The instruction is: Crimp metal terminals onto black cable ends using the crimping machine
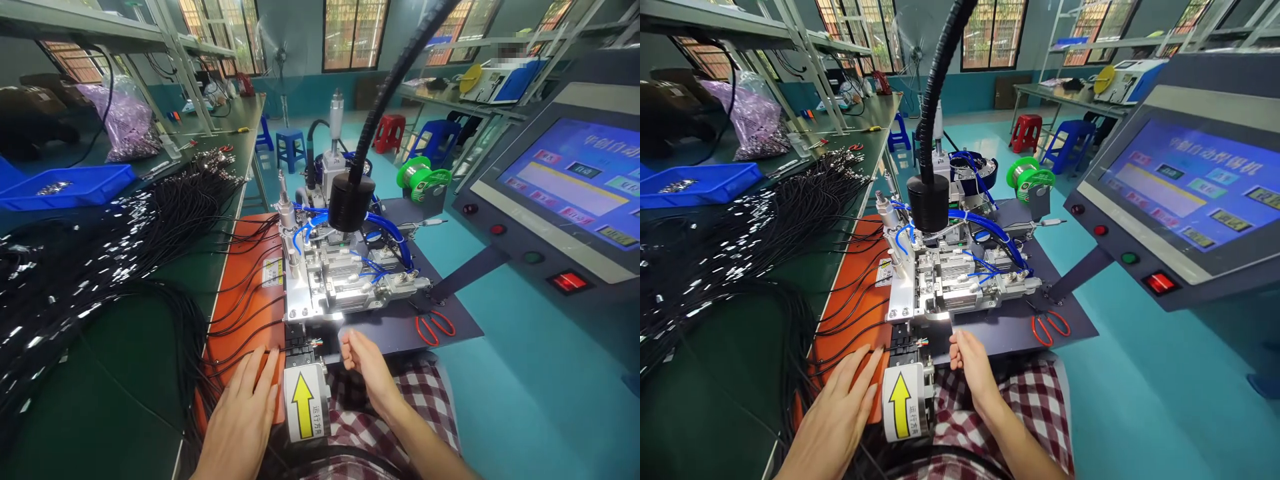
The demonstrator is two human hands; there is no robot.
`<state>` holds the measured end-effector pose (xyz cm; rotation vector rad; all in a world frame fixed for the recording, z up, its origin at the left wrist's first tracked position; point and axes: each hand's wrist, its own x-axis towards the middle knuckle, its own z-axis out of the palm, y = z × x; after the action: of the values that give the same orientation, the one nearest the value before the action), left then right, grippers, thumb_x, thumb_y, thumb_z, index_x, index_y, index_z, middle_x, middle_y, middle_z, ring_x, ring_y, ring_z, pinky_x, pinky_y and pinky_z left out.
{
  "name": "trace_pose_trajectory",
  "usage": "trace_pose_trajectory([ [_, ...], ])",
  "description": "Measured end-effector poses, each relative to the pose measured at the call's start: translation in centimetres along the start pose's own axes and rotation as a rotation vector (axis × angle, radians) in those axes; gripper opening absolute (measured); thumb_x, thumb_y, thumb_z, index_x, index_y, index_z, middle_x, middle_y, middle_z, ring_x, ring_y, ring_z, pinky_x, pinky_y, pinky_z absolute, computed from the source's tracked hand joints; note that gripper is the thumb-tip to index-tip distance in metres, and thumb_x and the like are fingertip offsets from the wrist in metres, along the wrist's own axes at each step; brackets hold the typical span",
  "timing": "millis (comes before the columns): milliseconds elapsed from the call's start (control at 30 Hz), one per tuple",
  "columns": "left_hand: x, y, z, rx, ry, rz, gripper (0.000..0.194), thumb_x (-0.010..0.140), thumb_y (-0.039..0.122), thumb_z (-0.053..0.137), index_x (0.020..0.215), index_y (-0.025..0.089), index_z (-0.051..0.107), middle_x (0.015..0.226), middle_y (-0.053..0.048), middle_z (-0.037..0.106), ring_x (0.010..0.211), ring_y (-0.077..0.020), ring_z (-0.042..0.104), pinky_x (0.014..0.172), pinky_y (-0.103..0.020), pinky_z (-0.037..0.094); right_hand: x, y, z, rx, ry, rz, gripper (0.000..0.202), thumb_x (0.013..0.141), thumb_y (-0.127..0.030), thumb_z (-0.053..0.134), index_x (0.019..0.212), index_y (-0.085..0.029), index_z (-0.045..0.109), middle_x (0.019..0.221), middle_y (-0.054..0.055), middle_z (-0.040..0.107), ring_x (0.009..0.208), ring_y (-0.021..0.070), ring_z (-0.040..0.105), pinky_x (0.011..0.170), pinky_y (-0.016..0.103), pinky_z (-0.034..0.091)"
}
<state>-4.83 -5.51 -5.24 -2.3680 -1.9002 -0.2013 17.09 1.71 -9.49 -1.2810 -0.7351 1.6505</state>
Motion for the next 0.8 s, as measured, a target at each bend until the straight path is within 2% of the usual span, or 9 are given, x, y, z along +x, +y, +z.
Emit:
trace_pose_trajectory([
  [133,0.1,0.0,0.2,-0.017,0.012,-0.023,0.043,0.090,0.024,0.036,0.132,0.020,0.043,0.131,-0.012,0.047,0.116,-0.0255,0.048,0.087,-0.040,0.051,-0.3,0.6,-1.4,-0.004,0.058,0.019,0.038,0.073,-0.056,0.060,0.073,-0.018,0.056,0.058,-0.003,0.049,0.048,0.0117,0.043,0.049,0.025,0.032],
  [267,3.0,-0.5,-0.2,-0.064,-0.023,-0.032,0.038,0.092,0.025,0.035,0.125,0.015,0.049,0.128,-0.015,0.049,0.119,-0.0280,0.045,0.091,-0.044,0.047,-0.5,0.6,-1.5,-0.012,0.055,0.015,0.037,0.074,-0.054,0.061,0.072,-0.018,0.055,0.058,-0.003,0.048,0.049,0.0111,0.042,0.050,0.025,0.031],
  [367,5.5,-1.3,-1.6,-0.209,-0.081,-0.017,0.039,0.092,0.022,0.034,0.128,0.012,0.044,0.133,-0.016,0.044,0.123,-0.0277,0.040,0.099,-0.046,0.039,-0.9,-0.1,-1.3,-0.038,0.042,0.004,0.035,0.075,-0.052,0.060,0.072,-0.018,0.054,0.059,-0.003,0.047,0.050,0.0113,0.040,0.052,0.026,0.031],
  [433,5.9,-1.7,-3.3,-0.267,-0.123,0.028,0.035,0.093,0.020,0.032,0.124,0.016,0.047,0.130,-0.011,0.046,0.119,-0.0205,0.045,0.099,-0.036,0.041,-1.4,-0.6,-1.4,-0.054,0.038,0.004,0.032,0.077,-0.050,0.060,0.072,-0.018,0.054,0.060,-0.003,0.047,0.051,0.0115,0.040,0.053,0.026,0.031],
  [467,5.6,-1.8,-4.2,-0.371,-0.200,0.109,0.031,0.093,0.017,0.033,0.117,0.019,0.052,0.123,-0.008,0.050,0.111,-0.0170,0.050,0.094,-0.030,0.044,-1.7,-0.9,-1.5,-0.064,0.034,0.005,0.031,0.078,-0.048,0.059,0.072,-0.018,0.053,0.061,-0.003,0.047,0.052,0.0116,0.039,0.053,0.027,0.031],
  [533,4.3,-1.5,-6.1,-0.491,-0.442,0.328,0.023,0.090,0.016,0.040,0.099,0.024,0.060,0.108,-0.003,0.056,0.099,-0.0155,0.054,0.084,-0.027,0.046,-2.2,-1.4,-1.9,-0.084,0.019,0.002,0.029,0.080,-0.046,0.057,0.072,-0.019,0.053,0.063,-0.003,0.046,0.054,0.0116,0.040,0.054,0.026,0.031],
  [600,3.0,-1.0,-7.4,-0.471,-0.518,0.426,0.019,0.087,0.013,0.046,0.082,0.023,0.061,0.097,-0.003,0.057,0.094,-0.0184,0.053,0.079,-0.030,0.045,-2.7,-1.8,-1.9,-0.106,-0.001,-0.008,0.028,0.083,-0.045,0.055,0.072,-0.019,0.053,0.064,-0.002,0.046,0.054,0.0116,0.040,0.055,0.026,0.032],
  [667,2.4,-0.7,-7.9,-0.503,-0.539,0.403,0.021,0.088,0.012,0.045,0.076,0.021,0.060,0.091,-0.003,0.056,0.088,-0.0179,0.053,0.074,-0.029,0.044,-3.0,-2.2,-1.4,-0.136,-0.022,-0.035,0.029,0.083,-0.044,0.054,0.072,-0.019,0.052,0.063,-0.003,0.046,0.054,0.0114,0.040,0.055,0.026,0.033],
  [800,3.5,-0.4,-7.1,-0.764,-0.467,0.148,0.022,0.093,0.017,0.037,0.094,0.023,0.059,0.087,-0.002,0.055,0.076,-0.0129,0.054,0.066,-0.022,0.043,-4.1,-3.3,0.3,-0.196,-0.196,-0.083,0.032,0.087,-0.046,0.049,0.075,-0.017,0.054,0.062,-0.002,0.047,0.053,0.0112,0.043,0.054,0.025,0.034],
])
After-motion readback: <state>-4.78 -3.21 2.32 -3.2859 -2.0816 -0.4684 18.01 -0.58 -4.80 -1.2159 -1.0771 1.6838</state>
